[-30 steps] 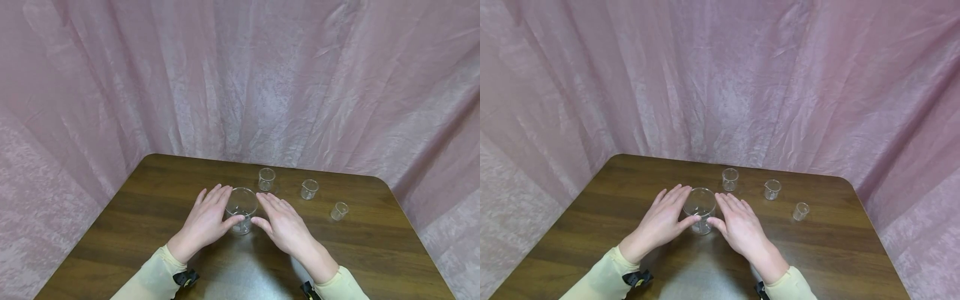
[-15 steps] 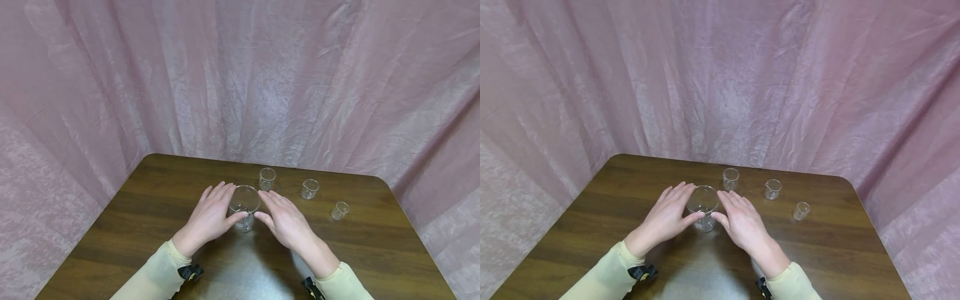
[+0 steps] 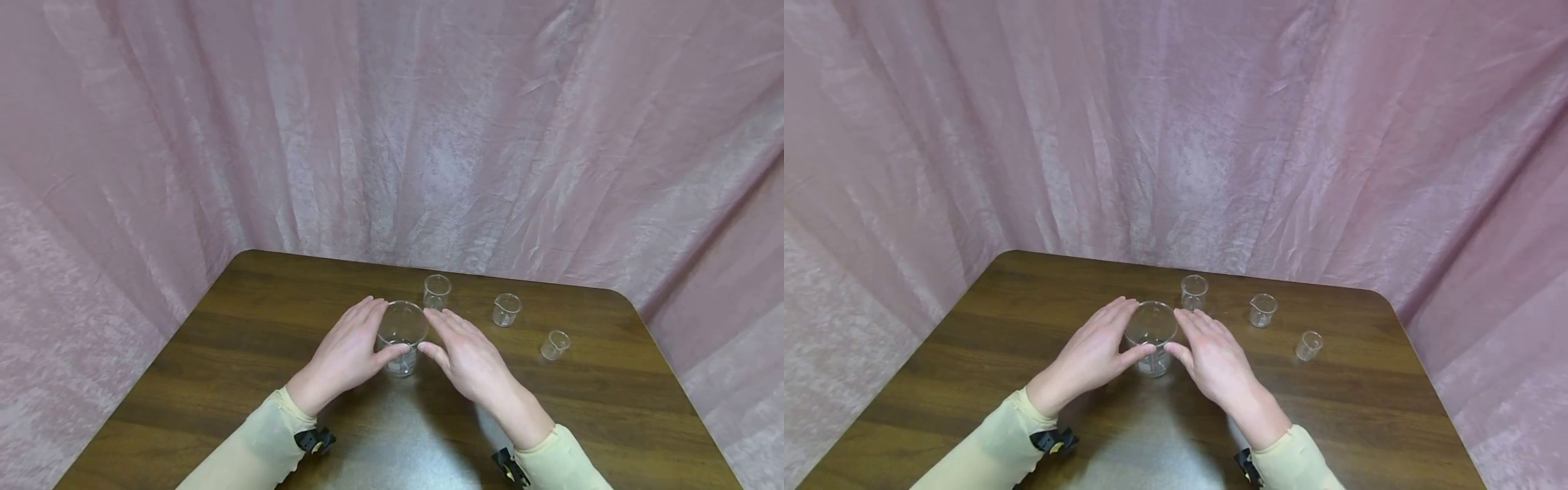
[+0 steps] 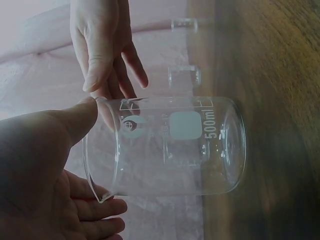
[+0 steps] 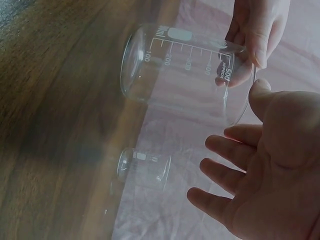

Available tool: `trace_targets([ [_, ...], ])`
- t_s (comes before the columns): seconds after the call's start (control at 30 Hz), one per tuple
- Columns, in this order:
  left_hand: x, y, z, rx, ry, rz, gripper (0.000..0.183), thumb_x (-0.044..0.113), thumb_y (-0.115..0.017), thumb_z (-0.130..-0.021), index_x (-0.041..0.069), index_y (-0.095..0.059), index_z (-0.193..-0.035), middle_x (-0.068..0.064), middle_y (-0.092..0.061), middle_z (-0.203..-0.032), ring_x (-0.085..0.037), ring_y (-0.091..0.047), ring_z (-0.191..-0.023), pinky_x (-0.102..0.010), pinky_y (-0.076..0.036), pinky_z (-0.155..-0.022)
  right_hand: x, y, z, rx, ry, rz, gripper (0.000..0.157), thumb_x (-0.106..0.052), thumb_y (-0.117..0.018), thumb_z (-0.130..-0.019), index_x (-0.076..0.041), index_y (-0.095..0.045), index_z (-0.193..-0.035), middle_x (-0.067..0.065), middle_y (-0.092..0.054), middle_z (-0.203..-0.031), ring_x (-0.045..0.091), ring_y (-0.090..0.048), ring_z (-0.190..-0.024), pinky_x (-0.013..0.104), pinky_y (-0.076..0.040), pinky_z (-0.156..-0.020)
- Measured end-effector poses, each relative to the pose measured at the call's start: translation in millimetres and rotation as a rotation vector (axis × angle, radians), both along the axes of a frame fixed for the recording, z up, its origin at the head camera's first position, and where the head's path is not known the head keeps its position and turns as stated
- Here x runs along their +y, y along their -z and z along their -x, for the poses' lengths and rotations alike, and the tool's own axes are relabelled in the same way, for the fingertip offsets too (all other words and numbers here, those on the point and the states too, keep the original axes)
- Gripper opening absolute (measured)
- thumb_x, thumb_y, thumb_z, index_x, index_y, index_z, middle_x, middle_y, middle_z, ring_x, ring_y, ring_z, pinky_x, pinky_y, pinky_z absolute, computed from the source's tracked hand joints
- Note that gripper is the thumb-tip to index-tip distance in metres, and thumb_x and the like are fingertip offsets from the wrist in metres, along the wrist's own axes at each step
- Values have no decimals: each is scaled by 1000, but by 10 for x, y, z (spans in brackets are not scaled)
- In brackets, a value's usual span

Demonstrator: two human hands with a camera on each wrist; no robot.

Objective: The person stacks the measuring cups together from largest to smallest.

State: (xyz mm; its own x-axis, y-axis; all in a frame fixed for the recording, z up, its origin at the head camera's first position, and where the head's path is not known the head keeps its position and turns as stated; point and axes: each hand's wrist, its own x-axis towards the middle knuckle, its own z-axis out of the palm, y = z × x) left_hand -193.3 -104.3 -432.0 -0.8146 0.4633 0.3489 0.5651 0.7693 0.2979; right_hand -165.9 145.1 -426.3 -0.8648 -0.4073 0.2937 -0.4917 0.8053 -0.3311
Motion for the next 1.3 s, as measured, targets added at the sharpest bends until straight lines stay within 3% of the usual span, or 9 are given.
trace_targets([
  [0.47, -19, -31, -20, -25, 15, 3, 89, 59, -79, -99, -6, -54, -155, -24, -57, -159, -43, -46, -155, -56, -37, -128, 29, -60, -51, 41, -5, -32, 65, -39, -71, -108, -2, -57, -159, 20, -58, -160, 41, -50, -152, 58, -39, -126],
  [0.77, 8, -37, -36, 11, -1, 15, 99, 68, -80, -93, -5, -55, -154, -21, -56, -160, -42, -47, -154, -54, -36, -129, 92, -92, -55, 46, 18, -35, 62, -41, -69, -109, -7, -58, -160, 17, -59, -160, 40, -50, -153, 61, -40, -125],
  [0.97, 28, -17, -35, 0, 4, 38, 101, 69, -78, -95, -6, -52, -158, -22, -56, -160, -41, -46, -155, -54, -35, -130, 159, -59, 43, 53, 63, -44, 64, -42, -70, -109, -4, -56, -159, 18, -60, -159, 41, -51, -152, 62, -41, -124],
  [1.3, 58, -6, -71, 24, 13, 38, 93, 67, -77, -96, -6, -59, -151, -21, -62, -154, -42, -50, -152, -52, -34, -130, 247, -3, 358, 52, 131, -118, 71, -46, -70, -108, 0, -55, -159, 22, -58, -159, 43, -50, -151, 64, -42, -122],
])
